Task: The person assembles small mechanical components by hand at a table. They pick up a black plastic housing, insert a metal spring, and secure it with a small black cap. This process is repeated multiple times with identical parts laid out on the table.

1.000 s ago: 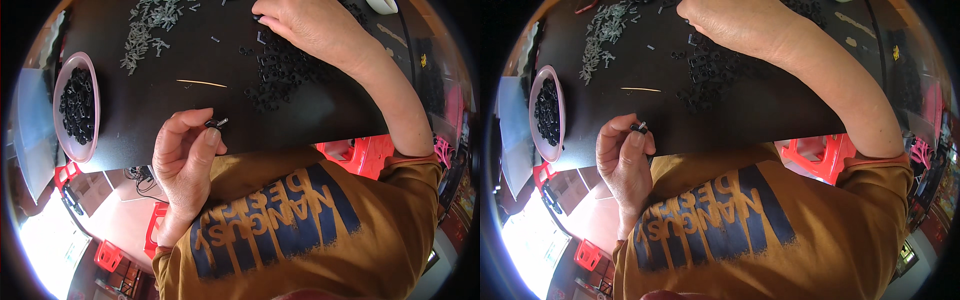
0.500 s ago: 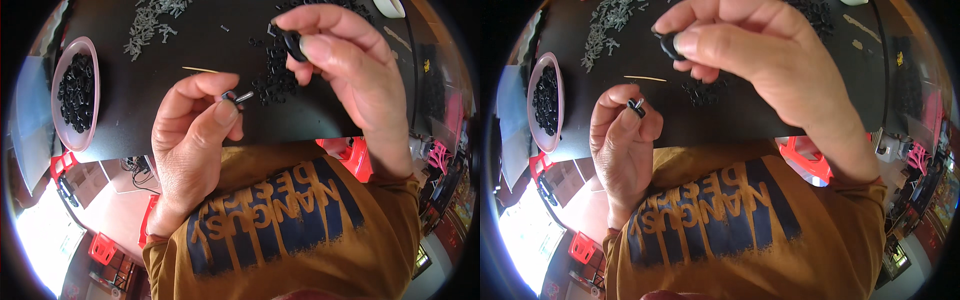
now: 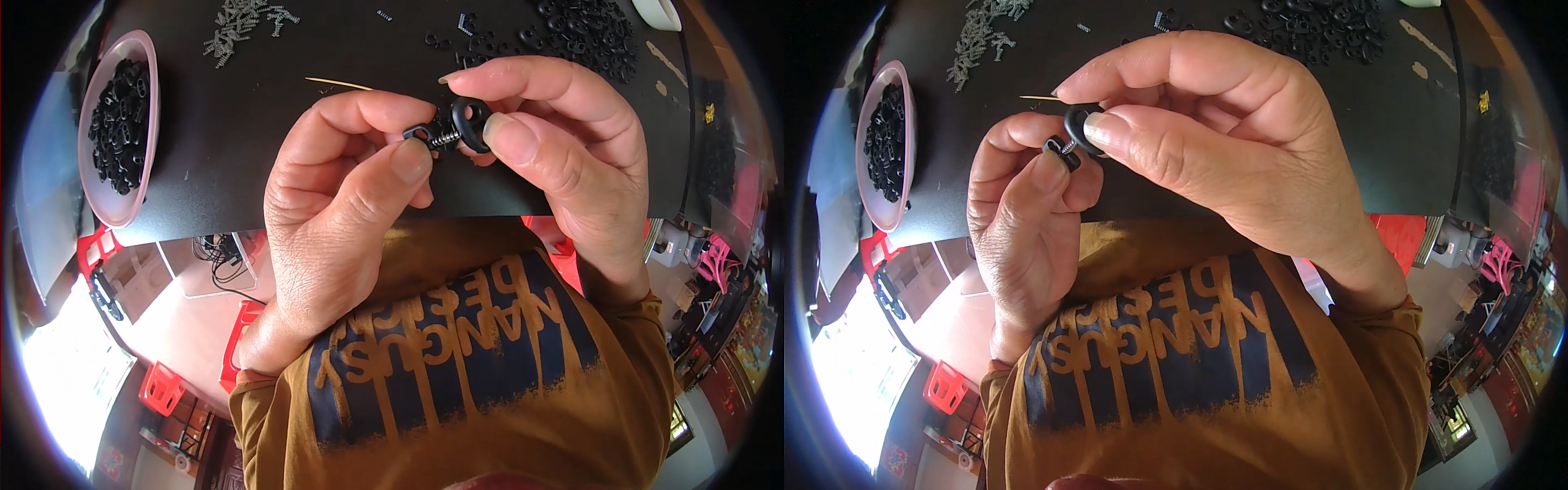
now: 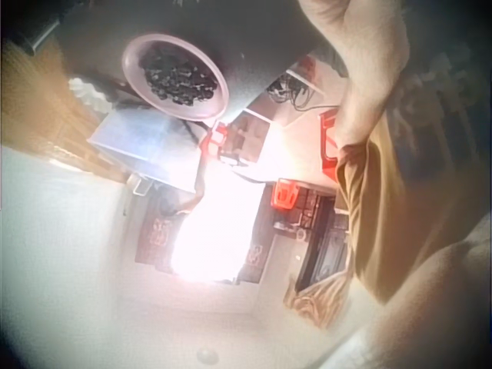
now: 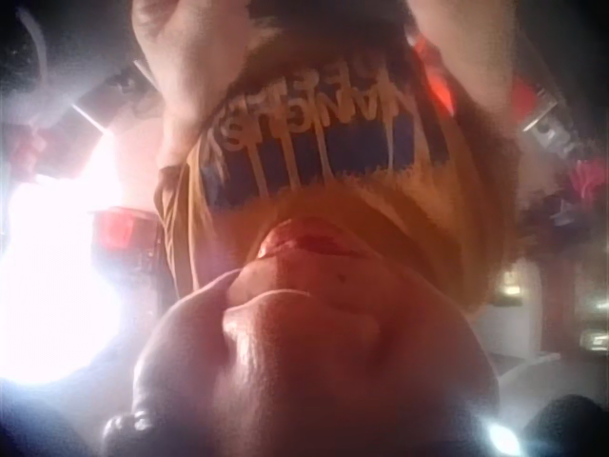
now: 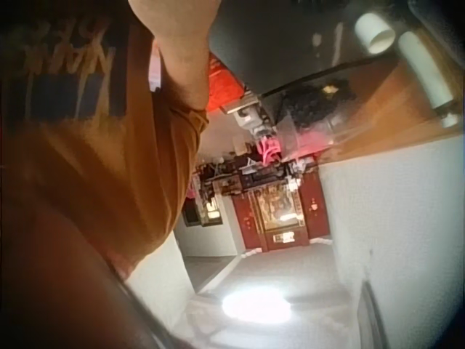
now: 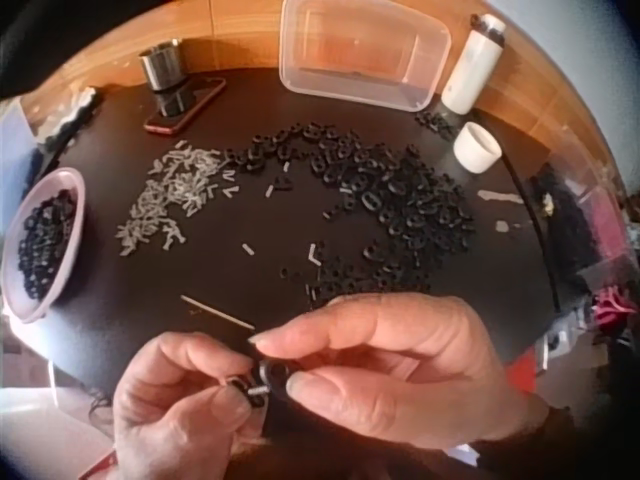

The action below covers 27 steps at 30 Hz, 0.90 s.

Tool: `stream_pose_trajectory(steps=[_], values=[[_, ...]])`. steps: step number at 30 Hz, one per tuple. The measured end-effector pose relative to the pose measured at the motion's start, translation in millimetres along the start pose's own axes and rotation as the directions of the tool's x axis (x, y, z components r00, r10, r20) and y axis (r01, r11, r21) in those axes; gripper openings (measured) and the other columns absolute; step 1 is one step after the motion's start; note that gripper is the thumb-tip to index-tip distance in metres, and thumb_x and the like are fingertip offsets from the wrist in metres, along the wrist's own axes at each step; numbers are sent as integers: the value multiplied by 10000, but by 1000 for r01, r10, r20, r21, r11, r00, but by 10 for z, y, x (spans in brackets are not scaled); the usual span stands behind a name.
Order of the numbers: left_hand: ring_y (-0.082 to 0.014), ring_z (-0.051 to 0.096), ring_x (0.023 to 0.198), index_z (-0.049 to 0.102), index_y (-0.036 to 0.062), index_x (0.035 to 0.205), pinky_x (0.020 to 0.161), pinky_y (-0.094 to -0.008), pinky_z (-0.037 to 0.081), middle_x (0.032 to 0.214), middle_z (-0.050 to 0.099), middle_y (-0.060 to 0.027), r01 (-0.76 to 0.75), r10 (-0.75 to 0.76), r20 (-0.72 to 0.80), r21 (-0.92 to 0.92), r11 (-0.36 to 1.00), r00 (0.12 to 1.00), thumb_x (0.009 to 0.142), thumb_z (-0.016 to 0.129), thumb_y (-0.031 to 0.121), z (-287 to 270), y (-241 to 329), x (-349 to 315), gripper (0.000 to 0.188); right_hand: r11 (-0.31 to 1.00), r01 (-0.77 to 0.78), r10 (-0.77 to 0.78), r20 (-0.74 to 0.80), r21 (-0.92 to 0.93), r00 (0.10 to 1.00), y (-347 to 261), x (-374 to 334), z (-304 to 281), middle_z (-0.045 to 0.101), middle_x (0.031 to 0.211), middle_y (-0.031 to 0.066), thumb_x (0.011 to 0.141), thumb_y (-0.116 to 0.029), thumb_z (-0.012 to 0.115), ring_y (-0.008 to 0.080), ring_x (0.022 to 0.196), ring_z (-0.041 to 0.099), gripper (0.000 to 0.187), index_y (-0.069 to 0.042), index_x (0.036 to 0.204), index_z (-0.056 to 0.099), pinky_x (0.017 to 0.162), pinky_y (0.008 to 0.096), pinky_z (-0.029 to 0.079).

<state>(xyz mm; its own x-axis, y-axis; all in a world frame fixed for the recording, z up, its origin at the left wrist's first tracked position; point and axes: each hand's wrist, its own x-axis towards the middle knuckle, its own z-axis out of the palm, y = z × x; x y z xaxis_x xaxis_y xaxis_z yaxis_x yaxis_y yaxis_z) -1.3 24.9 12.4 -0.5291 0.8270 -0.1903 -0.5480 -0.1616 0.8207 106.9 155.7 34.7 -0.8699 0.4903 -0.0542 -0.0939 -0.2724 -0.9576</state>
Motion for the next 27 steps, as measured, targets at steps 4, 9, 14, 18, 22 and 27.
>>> stream_pose_trajectory(steps=[4,9,14,18,22,27], values=[[-104,469,675,532,-2,1022,611,-232,384,821,552,-47,13,-12,-30,24,1000,999,856,539,57,5,1,-8,176,997,59,-58,27,-58,998,32,2,-11,614,988,86,823,-41,578,84,773,563,226,21,1040,594,695,209,463],[-104,454,670,532,-2,1016,616,-232,381,792,539,-37,-7,9,-24,96,995,1000,853,544,56,-19,-18,-17,174,901,222,-180,143,-374,973,-9,13,-65,574,964,66,819,-9,563,55,709,493,232,41,1044,592,628,176,388],[-105,450,665,530,-6,1008,617,-232,382,768,532,-32,-17,20,-31,107,994,999,847,551,59,-17,-30,-23,175,880,250,-199,166,-403,966,-2,21,-75,566,950,61,810,9,562,46,739,461,237,46,1041,594,639,172,354],[-106,457,667,529,-9,1007,616,-232,384,773,539,-36,-10,14,-41,94,996,999,846,555,60,-10,-9,-26,177,988,89,-86,27,-130,996,31,-19,46,564,929,52,811,11,560,49,757,464,236,42,1042,597,656,169,356],[-107,472,667,529,-9,1009,621,-229,398,785,550,-45,-26,28,-26,93,995,999,844,554,51,-32,-32,-27,177,904,242,-208,133,-354,969,70,15,-29,568,919,57,804,15,567,62,745,484,238,40,1039,599,637,176,372],[-106,506,673,524,-8,1020,639,-227,438,818,572,-59,-44,45,-15,52,998,999,846,543,33,-44,-65,-44,180,556,563,-411,386,-612,826,104,99,-85,575,908,74,787,30,575,73,684,491,250,38,1036,602,573,190,376]])
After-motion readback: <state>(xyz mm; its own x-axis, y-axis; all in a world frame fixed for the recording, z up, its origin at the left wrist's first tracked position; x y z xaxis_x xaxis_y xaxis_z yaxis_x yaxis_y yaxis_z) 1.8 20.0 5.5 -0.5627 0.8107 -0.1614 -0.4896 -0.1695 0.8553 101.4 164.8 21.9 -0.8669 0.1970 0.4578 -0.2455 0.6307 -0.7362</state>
